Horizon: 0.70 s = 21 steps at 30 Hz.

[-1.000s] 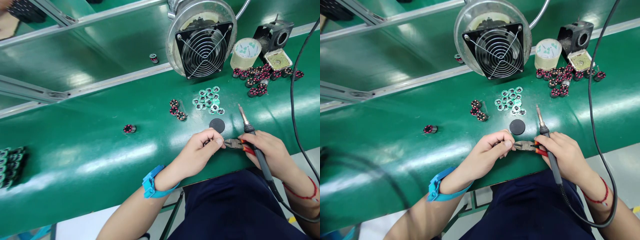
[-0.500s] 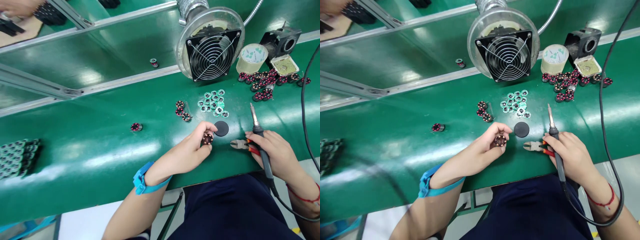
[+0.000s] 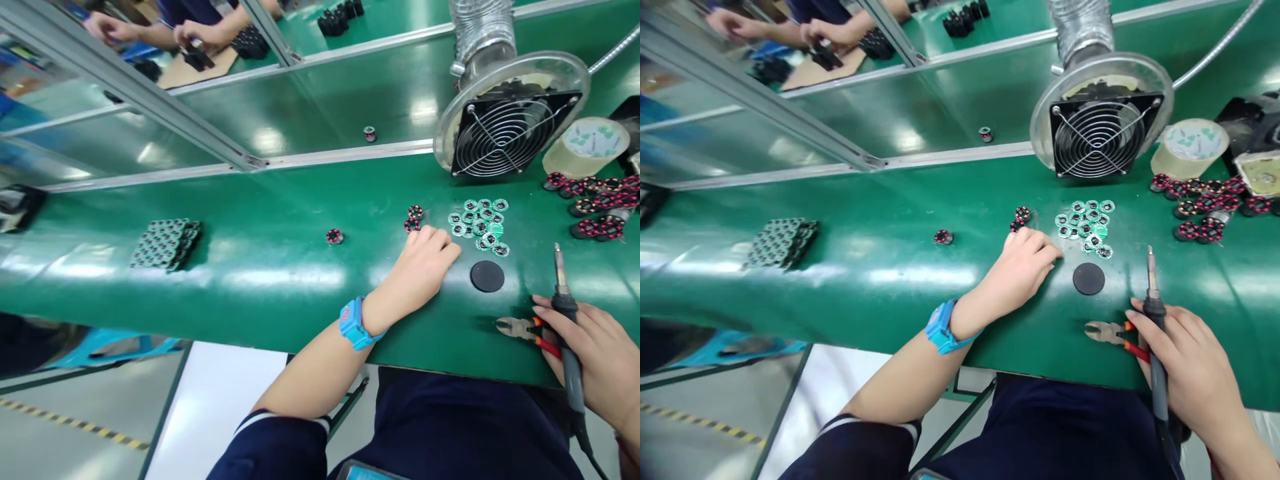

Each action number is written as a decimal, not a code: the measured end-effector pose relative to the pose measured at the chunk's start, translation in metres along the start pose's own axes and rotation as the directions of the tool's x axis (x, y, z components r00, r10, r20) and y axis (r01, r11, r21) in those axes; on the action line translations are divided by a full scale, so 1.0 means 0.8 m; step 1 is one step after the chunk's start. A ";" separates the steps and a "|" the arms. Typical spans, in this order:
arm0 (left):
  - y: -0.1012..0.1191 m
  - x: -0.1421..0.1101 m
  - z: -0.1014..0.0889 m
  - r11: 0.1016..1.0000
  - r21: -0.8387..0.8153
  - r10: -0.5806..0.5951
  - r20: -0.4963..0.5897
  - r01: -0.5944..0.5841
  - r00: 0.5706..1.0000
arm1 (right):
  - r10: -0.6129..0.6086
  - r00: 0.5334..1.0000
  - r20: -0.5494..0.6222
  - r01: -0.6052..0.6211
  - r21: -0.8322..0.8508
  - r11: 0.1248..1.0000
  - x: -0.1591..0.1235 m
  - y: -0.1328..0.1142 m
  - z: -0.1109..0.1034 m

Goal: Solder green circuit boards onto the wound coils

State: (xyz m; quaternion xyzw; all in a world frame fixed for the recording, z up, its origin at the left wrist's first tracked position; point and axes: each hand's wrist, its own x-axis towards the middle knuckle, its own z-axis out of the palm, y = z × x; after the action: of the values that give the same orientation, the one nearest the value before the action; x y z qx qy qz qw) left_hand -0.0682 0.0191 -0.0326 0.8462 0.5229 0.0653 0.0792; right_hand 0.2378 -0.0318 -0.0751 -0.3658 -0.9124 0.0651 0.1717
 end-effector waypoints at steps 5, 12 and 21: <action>-0.022 0.002 -0.006 0.996 -0.038 -0.084 -0.045 0.083 0.995 | 0.039 0.999 0.012 -0.039 0.010 0.999 -0.003 -0.002 0.004; -0.058 -0.006 -0.028 0.955 -0.110 -0.296 -0.248 0.277 0.922 | 0.039 0.999 0.007 -0.039 0.025 0.999 0.001 -0.002 0.005; -0.125 -0.049 -0.065 0.587 0.165 -0.803 0.242 0.793 0.544 | 0.068 0.997 0.031 -0.067 -0.006 0.998 0.002 0.000 0.003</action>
State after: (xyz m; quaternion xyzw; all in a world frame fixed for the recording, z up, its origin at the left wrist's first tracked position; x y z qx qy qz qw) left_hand -0.1832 0.0314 -0.0031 0.5169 0.8332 -0.1122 0.1612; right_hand 0.2356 -0.0307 -0.0770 -0.3958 -0.9022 0.0741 0.1544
